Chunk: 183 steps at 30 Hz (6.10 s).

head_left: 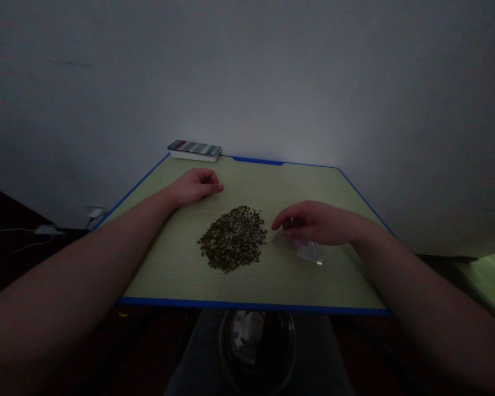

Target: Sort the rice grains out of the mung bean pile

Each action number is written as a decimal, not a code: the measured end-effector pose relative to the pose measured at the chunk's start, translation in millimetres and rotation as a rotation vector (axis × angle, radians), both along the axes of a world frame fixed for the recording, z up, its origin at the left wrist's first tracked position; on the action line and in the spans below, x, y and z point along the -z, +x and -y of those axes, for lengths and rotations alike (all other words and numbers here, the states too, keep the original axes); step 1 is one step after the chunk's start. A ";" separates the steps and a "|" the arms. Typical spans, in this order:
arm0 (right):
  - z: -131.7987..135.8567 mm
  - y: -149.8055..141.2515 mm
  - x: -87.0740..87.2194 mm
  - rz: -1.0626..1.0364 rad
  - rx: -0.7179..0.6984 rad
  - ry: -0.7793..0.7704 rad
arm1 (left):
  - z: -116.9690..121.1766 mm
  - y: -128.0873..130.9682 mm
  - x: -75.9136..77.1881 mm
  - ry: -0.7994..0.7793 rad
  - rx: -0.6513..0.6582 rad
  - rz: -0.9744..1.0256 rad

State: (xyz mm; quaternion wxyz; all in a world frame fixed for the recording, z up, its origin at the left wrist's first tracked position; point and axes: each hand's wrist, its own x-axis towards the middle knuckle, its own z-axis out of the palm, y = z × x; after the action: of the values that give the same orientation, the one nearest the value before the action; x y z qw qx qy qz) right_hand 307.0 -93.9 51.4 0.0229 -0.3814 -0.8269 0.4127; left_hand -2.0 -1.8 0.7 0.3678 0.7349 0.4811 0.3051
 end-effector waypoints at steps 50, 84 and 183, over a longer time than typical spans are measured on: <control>-5.2 -17.0 12.8 0.154 0.196 0.462 | 3.8 2.9 -3.9 -0.021 0.001 0.033; -10.6 1.5 7.5 0.274 0.119 0.359 | 2.8 2.1 -2.7 -0.016 0.003 0.028; 5.4 -13.4 7.5 0.183 -0.024 0.332 | 2.6 2.5 -2.5 -0.014 0.010 0.035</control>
State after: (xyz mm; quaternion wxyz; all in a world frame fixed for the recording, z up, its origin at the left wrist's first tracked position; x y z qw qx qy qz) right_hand 293.6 -99.3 43.9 0.0051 -0.3984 -0.8867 0.2344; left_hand 0.5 -4.4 3.3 0.3829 0.7293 0.4731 0.3127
